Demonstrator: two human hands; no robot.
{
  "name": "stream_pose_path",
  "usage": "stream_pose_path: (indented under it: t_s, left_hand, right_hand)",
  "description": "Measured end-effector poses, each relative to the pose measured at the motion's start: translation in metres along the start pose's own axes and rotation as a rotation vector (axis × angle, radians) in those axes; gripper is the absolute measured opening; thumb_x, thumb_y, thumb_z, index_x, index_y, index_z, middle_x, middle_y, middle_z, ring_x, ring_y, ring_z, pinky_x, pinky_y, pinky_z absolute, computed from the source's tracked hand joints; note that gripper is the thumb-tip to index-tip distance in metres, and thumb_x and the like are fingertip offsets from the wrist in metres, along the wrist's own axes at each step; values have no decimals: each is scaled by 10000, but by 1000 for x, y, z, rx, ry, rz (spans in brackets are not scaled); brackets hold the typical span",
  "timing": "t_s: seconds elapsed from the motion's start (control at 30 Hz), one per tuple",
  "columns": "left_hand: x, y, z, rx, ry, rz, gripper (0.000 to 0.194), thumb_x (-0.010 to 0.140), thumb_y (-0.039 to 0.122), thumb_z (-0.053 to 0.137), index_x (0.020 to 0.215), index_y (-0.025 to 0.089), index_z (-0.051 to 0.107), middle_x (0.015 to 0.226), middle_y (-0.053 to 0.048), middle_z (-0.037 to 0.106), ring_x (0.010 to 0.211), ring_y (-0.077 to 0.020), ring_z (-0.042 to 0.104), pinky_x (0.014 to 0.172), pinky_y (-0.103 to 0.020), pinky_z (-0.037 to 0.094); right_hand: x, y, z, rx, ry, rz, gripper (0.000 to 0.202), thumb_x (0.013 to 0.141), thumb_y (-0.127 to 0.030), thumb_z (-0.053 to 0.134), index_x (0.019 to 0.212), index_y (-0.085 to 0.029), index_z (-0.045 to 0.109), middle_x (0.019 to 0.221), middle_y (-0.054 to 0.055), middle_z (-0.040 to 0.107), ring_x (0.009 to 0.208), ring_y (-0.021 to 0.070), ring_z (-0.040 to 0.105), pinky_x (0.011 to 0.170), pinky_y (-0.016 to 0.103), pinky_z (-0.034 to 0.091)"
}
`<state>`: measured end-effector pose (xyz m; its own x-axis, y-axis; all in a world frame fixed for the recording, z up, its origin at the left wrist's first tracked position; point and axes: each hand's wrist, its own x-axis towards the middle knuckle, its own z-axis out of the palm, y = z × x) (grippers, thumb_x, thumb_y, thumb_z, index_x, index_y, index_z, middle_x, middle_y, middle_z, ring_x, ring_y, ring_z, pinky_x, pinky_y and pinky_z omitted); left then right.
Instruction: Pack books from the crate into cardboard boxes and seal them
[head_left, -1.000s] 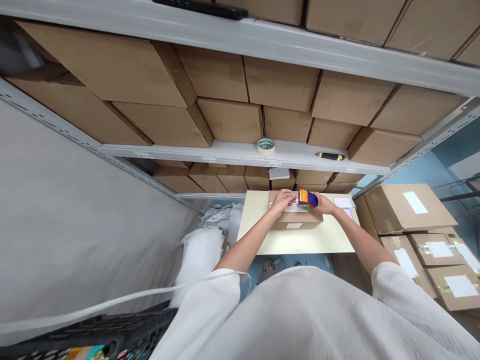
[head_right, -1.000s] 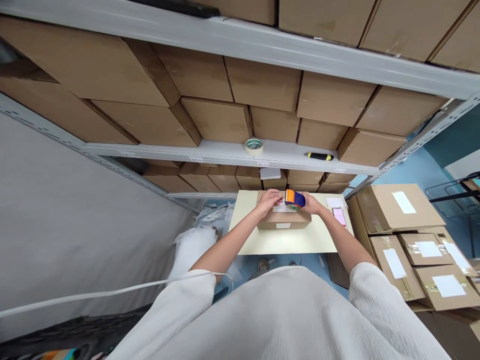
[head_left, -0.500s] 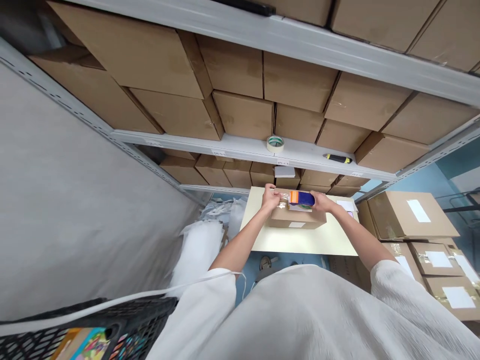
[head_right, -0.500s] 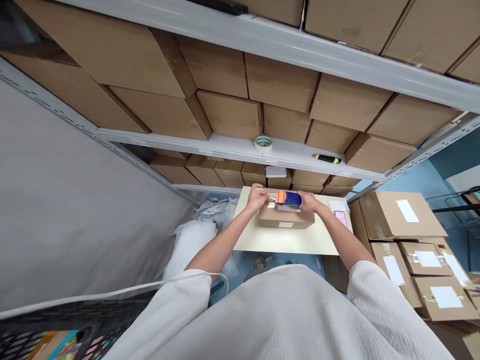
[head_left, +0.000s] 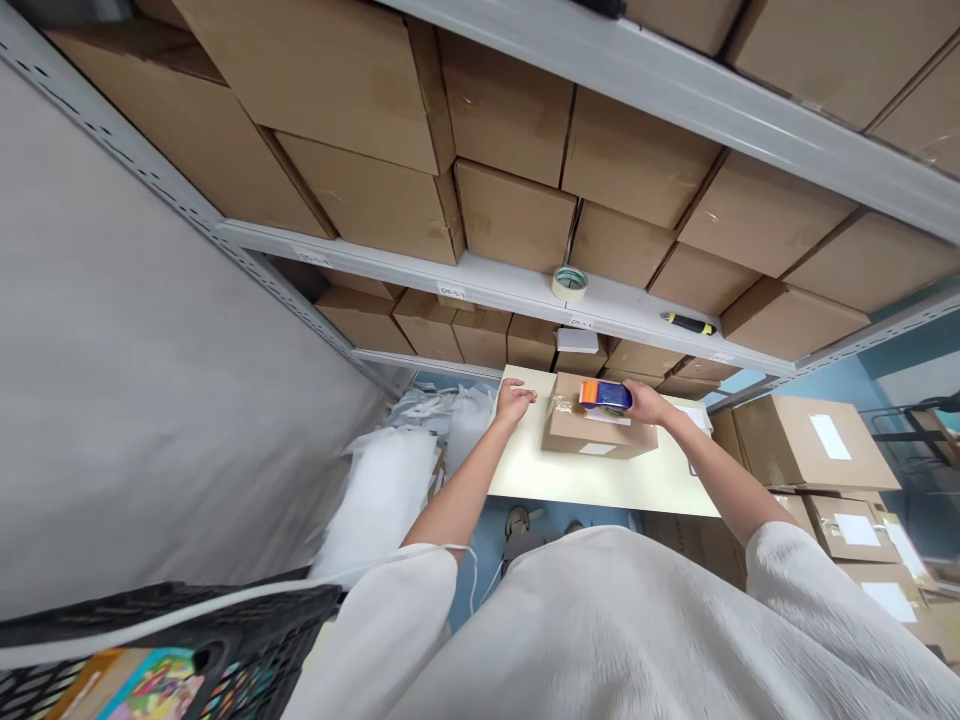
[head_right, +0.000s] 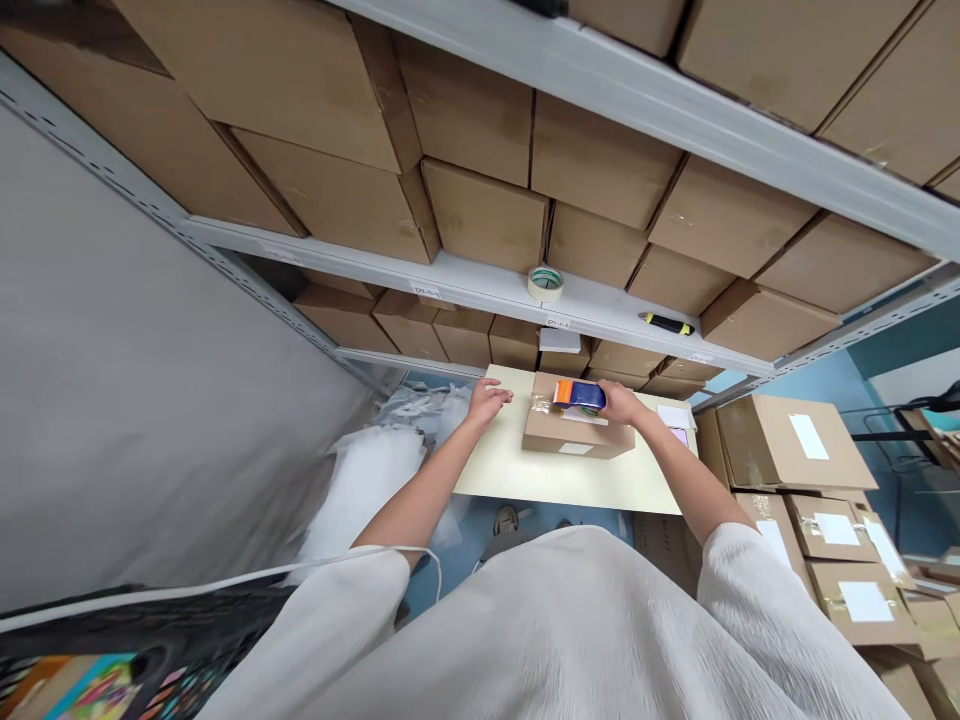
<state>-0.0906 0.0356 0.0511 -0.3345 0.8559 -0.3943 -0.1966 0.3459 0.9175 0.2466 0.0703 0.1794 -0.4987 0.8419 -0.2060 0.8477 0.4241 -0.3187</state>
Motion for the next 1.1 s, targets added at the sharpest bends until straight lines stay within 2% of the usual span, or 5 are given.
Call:
stream_pose_path:
  t_s: [0.27, 0.5, 0.63, 0.87, 1.1]
  left_hand:
    - [3, -45, 35, -15, 8, -123, 432, 713, 169, 852, 978, 247, 519, 773, 44, 642, 771, -190, 716, 801, -318, 551]
    - [-6, -61, 39, 209, 1, 49, 274, 813, 219, 788, 1008, 225, 596, 1072, -55, 739, 1009, -203, 747, 973, -352, 584]
    - [-12, -48, 27, 239, -195, 156, 240, 888, 166, 627, 1116, 230, 667, 1103, -75, 792, 1125, -252, 758, 1068, -438, 585]
    - [-33, 0, 26, 556, -500, 592, 733, 893, 173, 624, 1612, 222, 494, 1650, -122, 582, 1550, -282, 533, 1311, -461, 402]
    - [-44, 11, 28, 1008, -629, 610, 915, 975, 358, 677, 1760, 241, 221, 1828, -156, 296, 1721, -323, 211, 1379, -595, 191]
  right_hand:
    - [4, -8, -1, -71, -19, 29, 304, 879, -389, 829, 1069, -235, 649, 1070, 90, 771, 957, 264, 712, 815, 316, 517]
    - [3, -5, 1, -92, -37, 56, 303, 891, -384, 824, 1090, -230, 655, 1061, 92, 765, 945, 266, 706, 821, 325, 525]
    - [0, -5, 3, -67, -9, 33, 407, 893, -377, 822, 1218, -221, 633, 1144, 110, 761, 1012, 275, 709, 862, 338, 533]
    - [-6, -1, 12, 35, 104, -34, 373, 895, -424, 808, 1169, -233, 643, 1133, 95, 746, 1023, 273, 705, 897, 356, 542]
    - [-6, -5, 1, -42, -27, -18, 346, 897, -367, 782, 1190, -255, 637, 1112, 66, 785, 941, 251, 721, 781, 297, 472]
